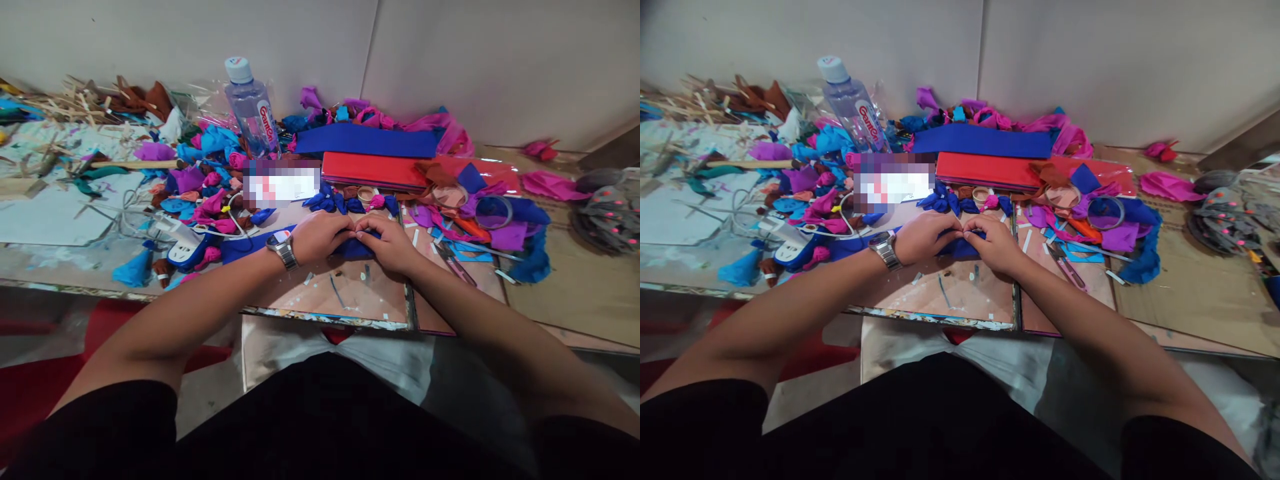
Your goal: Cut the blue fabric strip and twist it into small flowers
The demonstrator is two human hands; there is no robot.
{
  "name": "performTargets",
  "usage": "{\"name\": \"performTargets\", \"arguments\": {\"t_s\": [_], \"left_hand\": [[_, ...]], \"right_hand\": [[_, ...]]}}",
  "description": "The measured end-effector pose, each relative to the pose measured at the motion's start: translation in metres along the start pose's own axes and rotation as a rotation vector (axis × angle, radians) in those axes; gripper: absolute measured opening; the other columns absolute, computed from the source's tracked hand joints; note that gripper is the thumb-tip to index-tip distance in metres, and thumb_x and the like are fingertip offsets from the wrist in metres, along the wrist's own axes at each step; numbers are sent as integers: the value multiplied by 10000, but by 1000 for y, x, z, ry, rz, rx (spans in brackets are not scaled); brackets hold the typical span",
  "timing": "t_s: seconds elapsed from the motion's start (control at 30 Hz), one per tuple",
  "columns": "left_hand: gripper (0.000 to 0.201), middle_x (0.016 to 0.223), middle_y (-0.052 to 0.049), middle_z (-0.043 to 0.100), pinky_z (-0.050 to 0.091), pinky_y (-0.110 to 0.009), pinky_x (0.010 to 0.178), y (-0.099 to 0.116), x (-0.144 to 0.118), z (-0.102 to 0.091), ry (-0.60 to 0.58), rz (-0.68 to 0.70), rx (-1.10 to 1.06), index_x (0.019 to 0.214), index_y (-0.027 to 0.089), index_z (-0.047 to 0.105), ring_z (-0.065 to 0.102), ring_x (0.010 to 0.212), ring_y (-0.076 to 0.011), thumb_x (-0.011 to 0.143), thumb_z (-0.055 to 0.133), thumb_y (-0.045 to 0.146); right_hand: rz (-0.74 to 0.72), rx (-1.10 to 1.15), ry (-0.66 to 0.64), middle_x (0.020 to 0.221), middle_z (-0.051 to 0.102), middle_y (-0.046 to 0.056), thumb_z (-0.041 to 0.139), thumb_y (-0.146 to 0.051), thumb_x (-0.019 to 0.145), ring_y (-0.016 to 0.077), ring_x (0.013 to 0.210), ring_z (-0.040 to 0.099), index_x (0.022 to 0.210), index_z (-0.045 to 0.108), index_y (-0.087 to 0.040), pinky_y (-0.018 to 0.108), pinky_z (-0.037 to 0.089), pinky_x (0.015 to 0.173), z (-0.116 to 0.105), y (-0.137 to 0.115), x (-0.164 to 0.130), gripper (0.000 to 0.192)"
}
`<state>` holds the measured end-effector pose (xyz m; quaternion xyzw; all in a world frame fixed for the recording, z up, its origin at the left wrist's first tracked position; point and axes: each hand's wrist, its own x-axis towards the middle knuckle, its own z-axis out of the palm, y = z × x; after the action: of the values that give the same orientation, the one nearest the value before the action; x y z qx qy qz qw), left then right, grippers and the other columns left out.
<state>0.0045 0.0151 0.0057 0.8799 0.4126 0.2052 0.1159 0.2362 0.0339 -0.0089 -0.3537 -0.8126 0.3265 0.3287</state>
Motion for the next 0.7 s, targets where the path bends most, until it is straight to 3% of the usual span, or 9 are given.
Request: {"name": "performTargets", "arguments": {"t_s": [0.2, 0.5, 0.7], "left_hand": [[346, 1005, -85, 819, 502, -365, 826, -1, 1, -1, -10, -7, -5, 1118, 203, 771, 751, 915, -254, 1125, 517, 438], [310, 1003, -89, 815, 503, -370, 825, 2, -2, -1, 30, -4, -35, 1115, 199, 755, 756, 918, -257, 1093, 528, 409], [312, 1007, -102, 807, 507, -379, 846, 3, -1, -2, -12, -25, 14, 1119, 190, 756, 748, 936, -267, 1102, 522, 396]], "right_hand": [[38, 3, -22, 1012, 767, 71, 642, -364, 1005, 275, 1010, 658, 916, 709, -238, 442, 466, 952, 0, -1, 0, 169], [-20, -60, 32, 1013, 765, 65, 666, -356, 997, 278, 1016, 668, 939, 703, -248, 445, 485, 976, -1, -3, -1, 128], [22, -21, 28, 1002, 765, 64, 658, -340, 991, 272, 1011, 669, 924, 710, -241, 441, 478, 965, 1, -1, -2, 130]]}}
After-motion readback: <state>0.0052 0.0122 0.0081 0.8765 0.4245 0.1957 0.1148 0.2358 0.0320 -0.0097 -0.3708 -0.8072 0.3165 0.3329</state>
